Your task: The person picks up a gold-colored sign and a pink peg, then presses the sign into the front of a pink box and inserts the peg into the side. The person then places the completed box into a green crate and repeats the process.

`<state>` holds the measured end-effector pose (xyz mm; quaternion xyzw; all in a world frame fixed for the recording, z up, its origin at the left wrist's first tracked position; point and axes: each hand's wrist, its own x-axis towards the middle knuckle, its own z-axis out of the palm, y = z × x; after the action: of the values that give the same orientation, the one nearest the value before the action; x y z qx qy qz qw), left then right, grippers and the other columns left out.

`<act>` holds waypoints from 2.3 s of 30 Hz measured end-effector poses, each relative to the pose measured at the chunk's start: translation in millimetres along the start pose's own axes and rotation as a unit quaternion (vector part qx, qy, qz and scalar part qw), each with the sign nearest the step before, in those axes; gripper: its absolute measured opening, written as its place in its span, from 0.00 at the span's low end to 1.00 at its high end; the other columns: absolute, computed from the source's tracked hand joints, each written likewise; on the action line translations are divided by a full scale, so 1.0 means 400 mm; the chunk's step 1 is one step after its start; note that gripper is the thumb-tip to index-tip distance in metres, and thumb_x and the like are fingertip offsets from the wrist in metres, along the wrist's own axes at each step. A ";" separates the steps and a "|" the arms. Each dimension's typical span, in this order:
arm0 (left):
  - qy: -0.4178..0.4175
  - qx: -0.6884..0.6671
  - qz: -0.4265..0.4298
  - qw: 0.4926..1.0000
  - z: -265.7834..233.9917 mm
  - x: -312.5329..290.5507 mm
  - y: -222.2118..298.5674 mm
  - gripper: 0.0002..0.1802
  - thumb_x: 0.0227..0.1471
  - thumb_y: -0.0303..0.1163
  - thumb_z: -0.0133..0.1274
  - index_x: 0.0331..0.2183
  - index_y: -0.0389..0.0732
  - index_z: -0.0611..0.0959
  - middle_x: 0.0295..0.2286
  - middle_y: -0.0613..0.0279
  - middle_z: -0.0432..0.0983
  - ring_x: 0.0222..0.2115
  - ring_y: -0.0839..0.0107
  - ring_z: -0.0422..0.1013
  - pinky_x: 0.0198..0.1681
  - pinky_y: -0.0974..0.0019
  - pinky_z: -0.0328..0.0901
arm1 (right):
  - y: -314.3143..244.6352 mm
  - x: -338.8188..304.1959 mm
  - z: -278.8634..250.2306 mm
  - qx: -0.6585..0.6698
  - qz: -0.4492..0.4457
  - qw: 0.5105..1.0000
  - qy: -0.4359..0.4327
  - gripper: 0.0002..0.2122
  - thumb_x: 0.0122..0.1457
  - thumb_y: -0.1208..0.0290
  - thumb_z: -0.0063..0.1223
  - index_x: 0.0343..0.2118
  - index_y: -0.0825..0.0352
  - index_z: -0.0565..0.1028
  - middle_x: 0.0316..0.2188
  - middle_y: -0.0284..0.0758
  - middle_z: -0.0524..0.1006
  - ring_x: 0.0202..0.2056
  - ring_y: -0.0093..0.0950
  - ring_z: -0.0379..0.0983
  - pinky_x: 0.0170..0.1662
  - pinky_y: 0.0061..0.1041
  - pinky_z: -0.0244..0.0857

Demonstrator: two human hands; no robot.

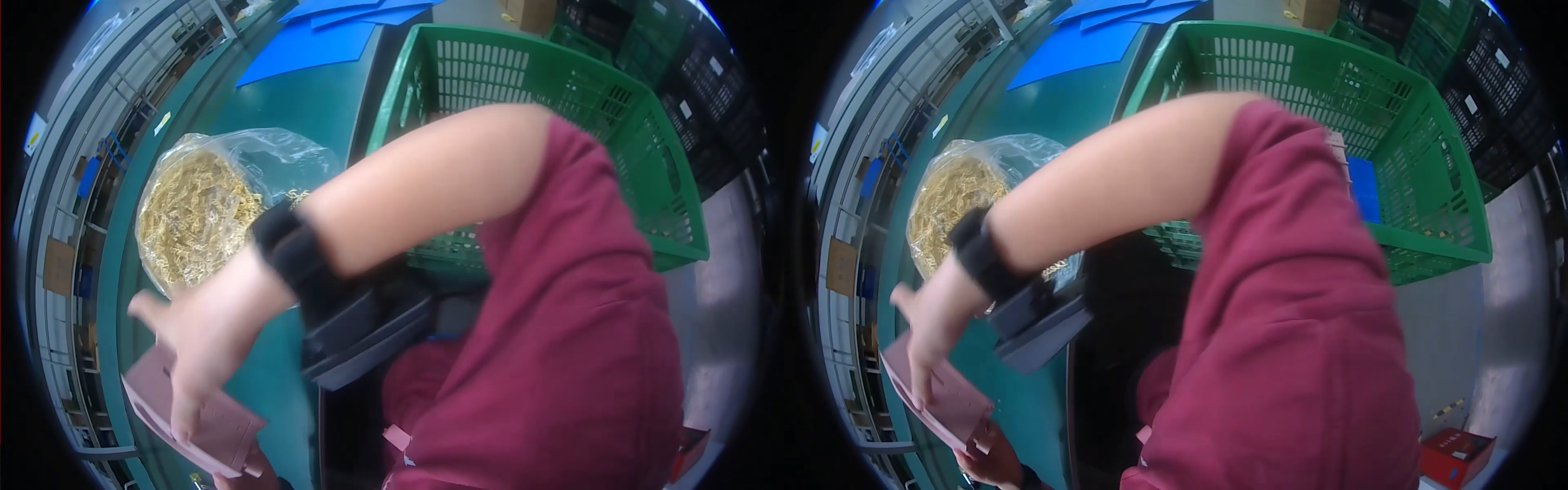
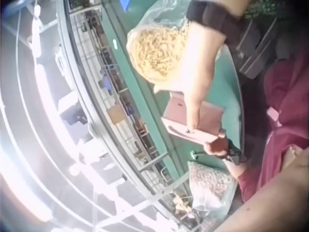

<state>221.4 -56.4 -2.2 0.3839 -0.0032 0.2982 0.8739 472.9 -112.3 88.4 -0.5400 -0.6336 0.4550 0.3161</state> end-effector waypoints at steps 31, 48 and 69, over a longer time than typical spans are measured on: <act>0.241 0.647 -0.161 0.705 -0.077 0.161 -0.201 0.17 0.52 0.25 0.50 0.46 0.37 0.72 0.40 0.58 0.72 0.38 0.70 0.69 0.42 0.68 0.64 | 1.058 -1.535 -0.133 0.482 0.666 0.420 0.384 0.15 0.45 0.64 0.46 0.32 0.70 0.71 0.29 0.47 0.75 0.29 0.38 0.75 0.33 0.36 0.72; 0.191 0.676 -0.227 0.675 -0.068 0.225 -0.326 0.16 0.49 0.22 0.54 0.43 0.36 0.75 0.37 0.60 0.74 0.37 0.73 0.69 0.41 0.70 0.64 | 1.302 -1.379 0.006 0.543 0.414 0.401 0.611 0.18 0.46 0.63 0.45 0.40 0.65 0.65 0.35 0.41 0.69 0.36 0.39 0.69 0.38 0.38 0.69; 0.136 0.760 -0.067 0.633 -0.127 0.015 0.077 0.21 0.36 0.23 0.56 0.38 0.34 0.73 0.30 0.58 0.71 0.31 0.70 0.69 0.36 0.70 0.64 | 0.585 -0.727 -0.323 -0.133 0.374 0.805 0.441 0.14 0.53 0.62 0.50 0.31 0.72 0.75 0.16 0.31 0.74 0.17 0.24 0.70 0.26 0.23 0.65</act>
<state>198.6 -2.8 -16.0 0.8663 0.3688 0.1851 0.2816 743.9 -363.8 -50.2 -0.9144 -0.2289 0.1621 0.2918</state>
